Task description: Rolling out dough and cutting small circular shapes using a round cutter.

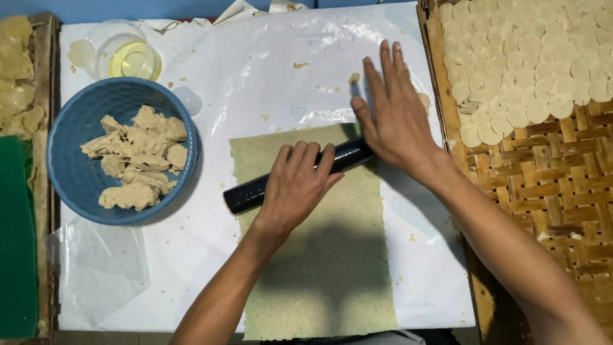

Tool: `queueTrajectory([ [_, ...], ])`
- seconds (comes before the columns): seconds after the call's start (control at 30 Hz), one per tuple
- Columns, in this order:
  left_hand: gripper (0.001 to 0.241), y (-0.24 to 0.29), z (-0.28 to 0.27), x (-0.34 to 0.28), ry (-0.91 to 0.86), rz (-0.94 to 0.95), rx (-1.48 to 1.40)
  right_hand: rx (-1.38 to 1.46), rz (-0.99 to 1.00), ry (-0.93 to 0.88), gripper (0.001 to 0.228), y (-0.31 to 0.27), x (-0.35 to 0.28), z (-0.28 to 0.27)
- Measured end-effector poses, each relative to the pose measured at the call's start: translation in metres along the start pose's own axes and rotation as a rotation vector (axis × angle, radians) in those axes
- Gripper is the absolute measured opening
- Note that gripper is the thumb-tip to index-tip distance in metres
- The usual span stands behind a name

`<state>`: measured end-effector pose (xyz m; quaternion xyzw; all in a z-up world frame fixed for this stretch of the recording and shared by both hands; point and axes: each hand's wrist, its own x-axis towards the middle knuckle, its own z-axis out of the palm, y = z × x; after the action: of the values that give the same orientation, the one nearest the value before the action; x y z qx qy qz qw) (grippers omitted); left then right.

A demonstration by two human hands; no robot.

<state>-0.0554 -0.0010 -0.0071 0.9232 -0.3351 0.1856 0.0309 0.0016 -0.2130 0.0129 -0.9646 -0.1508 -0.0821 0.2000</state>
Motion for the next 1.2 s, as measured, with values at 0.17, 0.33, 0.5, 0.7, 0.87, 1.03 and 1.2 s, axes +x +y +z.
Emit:
queueTrajectory([
  [0.17, 0.057, -0.001, -0.004, -0.002, -0.053, -0.090, -0.132, 0.029, -0.080, -0.058, 0.076, -0.001, -0.001, 0.027],
  [0.33, 0.061, 0.003, -0.024, -0.003, 0.057, -0.175, -0.044, -0.009, -0.084, -0.094, 0.075, -0.003, -0.021, 0.024],
  [0.5, 0.070, 0.039, -0.015, -0.019, -0.157, -0.322, -0.225, -0.034, -0.147, -0.008, 0.072, -0.004, -0.057, 0.020],
  [0.7, 0.080, 0.089, -0.013, -0.056, -0.222, -0.246, 0.054, -0.088, -0.259, 0.072, 0.064, 0.019, -0.109, 0.029],
  [0.87, 0.077, 0.117, -0.031, -0.074, -0.222, -0.190, -0.135, -0.040, -0.169, -0.085, 0.065, 0.017, -0.154, 0.010],
  [1.03, 0.076, 0.148, -0.052, -0.092, -0.207, -0.161, -0.419, -0.038, -0.152, -0.127, 0.064, 0.023, -0.206, 0.000],
  [1.2, 0.063, 0.140, -0.060, -0.084, 0.002, -0.280, -0.428, 0.054, -0.140, 0.059, 0.059, 0.026, -0.230, -0.001],
])
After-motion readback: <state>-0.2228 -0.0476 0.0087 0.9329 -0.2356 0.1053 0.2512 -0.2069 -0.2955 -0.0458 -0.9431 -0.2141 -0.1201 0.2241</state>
